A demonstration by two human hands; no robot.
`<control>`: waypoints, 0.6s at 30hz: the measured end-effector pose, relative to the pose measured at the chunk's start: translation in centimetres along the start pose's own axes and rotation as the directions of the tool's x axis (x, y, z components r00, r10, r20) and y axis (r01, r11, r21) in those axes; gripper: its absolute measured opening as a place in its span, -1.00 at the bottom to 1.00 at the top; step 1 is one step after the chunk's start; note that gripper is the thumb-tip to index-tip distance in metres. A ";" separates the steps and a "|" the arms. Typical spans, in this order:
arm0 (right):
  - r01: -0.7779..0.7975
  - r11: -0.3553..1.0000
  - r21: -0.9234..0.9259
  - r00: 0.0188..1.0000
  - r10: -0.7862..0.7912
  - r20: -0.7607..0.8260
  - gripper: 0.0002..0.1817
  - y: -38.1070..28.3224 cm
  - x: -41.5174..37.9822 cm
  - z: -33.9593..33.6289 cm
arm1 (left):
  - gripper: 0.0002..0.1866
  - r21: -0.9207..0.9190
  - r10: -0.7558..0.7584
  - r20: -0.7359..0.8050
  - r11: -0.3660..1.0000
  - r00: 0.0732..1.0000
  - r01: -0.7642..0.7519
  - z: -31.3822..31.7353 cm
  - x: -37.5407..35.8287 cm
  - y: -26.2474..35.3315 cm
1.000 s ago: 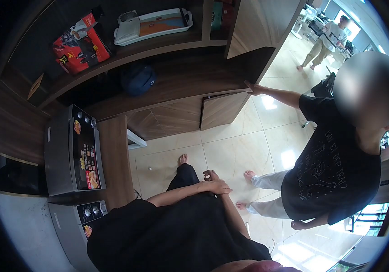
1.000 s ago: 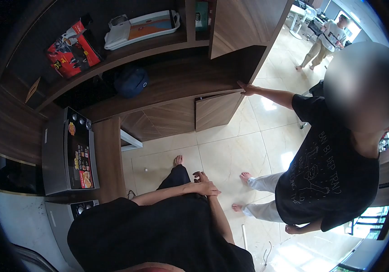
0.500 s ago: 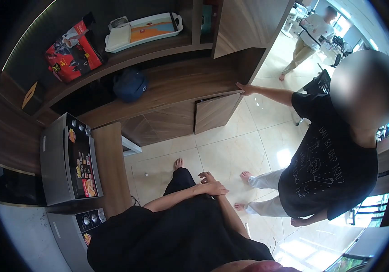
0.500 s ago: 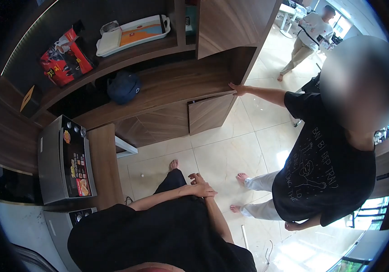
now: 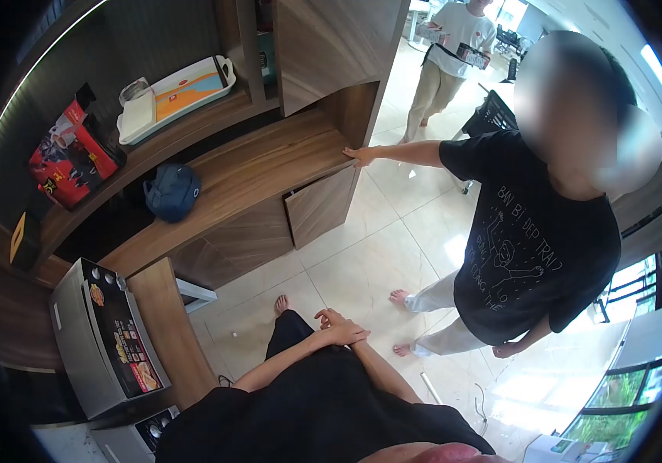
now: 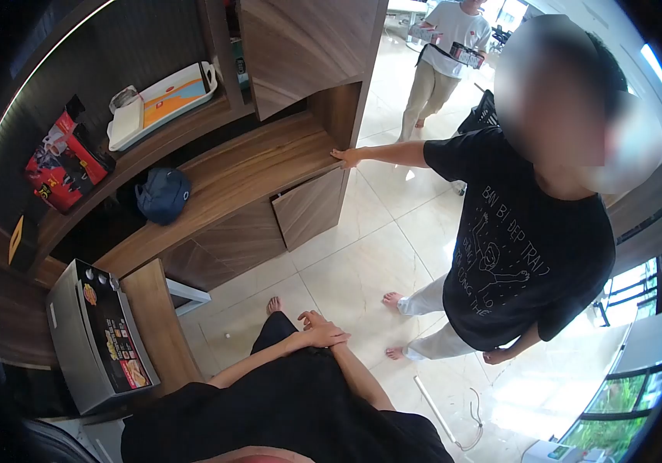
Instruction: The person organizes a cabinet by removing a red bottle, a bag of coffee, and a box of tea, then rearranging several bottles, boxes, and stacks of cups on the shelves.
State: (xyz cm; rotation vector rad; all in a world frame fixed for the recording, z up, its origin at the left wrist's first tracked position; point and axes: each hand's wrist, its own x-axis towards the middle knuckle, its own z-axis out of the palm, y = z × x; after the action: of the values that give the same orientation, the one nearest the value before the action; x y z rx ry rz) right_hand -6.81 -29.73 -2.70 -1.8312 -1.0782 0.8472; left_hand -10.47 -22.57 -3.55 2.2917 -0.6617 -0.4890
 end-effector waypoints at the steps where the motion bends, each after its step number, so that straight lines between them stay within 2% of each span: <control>1: 0.003 1.000 0.009 1.000 -0.003 -0.004 -0.71 0.0 -0.2 0.0 | -0.57 0.072 -0.008 0.050 0.997 0.999 0.004 0.7 0.6 -0.5; 3: 0.041 0.998 0.040 0.999 -0.040 -0.034 -0.70 0.0 -0.4 0.1 | -0.55 0.217 -0.028 0.143 0.976 0.989 -0.004 2.0 1.7 -1.3; 5: 0.114 0.990 0.080 0.991 -0.107 -0.085 -0.66 0.2 -0.6 0.2 | -0.52 0.034 -0.114 0.110 0.993 0.987 0.111 2.5 1.8 -1.3; 6: 0.065 0.994 0.084 0.995 -0.059 -0.076 -0.63 0.2 -0.7 0.3 | -0.50 -0.060 -0.158 0.101 0.985 0.982 0.164 2.7 1.7 -1.3; 10: 0.052 0.996 0.078 0.995 -0.045 -0.094 -0.71 0.9 -1.3 0.6 | -0.45 -0.001 -0.131 0.181 0.991 0.975 0.133 3.5 2.6 -1.9; 12: 0.041 0.999 0.026 0.994 -0.038 -0.103 -0.72 1.5 -1.6 1.0 | -0.45 -0.026 -0.131 0.121 0.991 0.984 0.135 5.1 2.6 -2.0; 13: 0.037 0.999 0.000 0.993 -0.037 -0.108 -0.73 1.5 -1.5 0.9 | -0.45 -0.031 -0.235 0.135 0.970 0.963 0.241 1.2 1.3 1.2; 14: -0.051 0.995 0.088 0.994 0.058 -0.089 -0.75 1.1 -1.6 0.8 | -0.44 -0.033 -0.337 0.147 0.938 0.930 0.345 -3.5 -0.2 5.1; 15: -0.069 0.992 0.107 0.993 0.078 -0.083 -0.74 1.5 -1.4 0.6 | -0.44 -0.041 -0.379 0.158 0.920 0.912 0.389 -5.6 -0.8 7.1; 18: -0.099 0.984 0.150 0.991 0.112 -0.075 -0.73 3.1 -1.0 1.0 | -0.43 0.005 -0.385 0.133 0.922 0.913 0.388 -5.3 0.4 6.5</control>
State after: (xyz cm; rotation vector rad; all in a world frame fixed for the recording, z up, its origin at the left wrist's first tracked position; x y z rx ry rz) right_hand -6.95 -31.18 -5.71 -1.7964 -0.8509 0.8804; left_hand -9.55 -24.19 4.60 2.3904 -0.2550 -0.8344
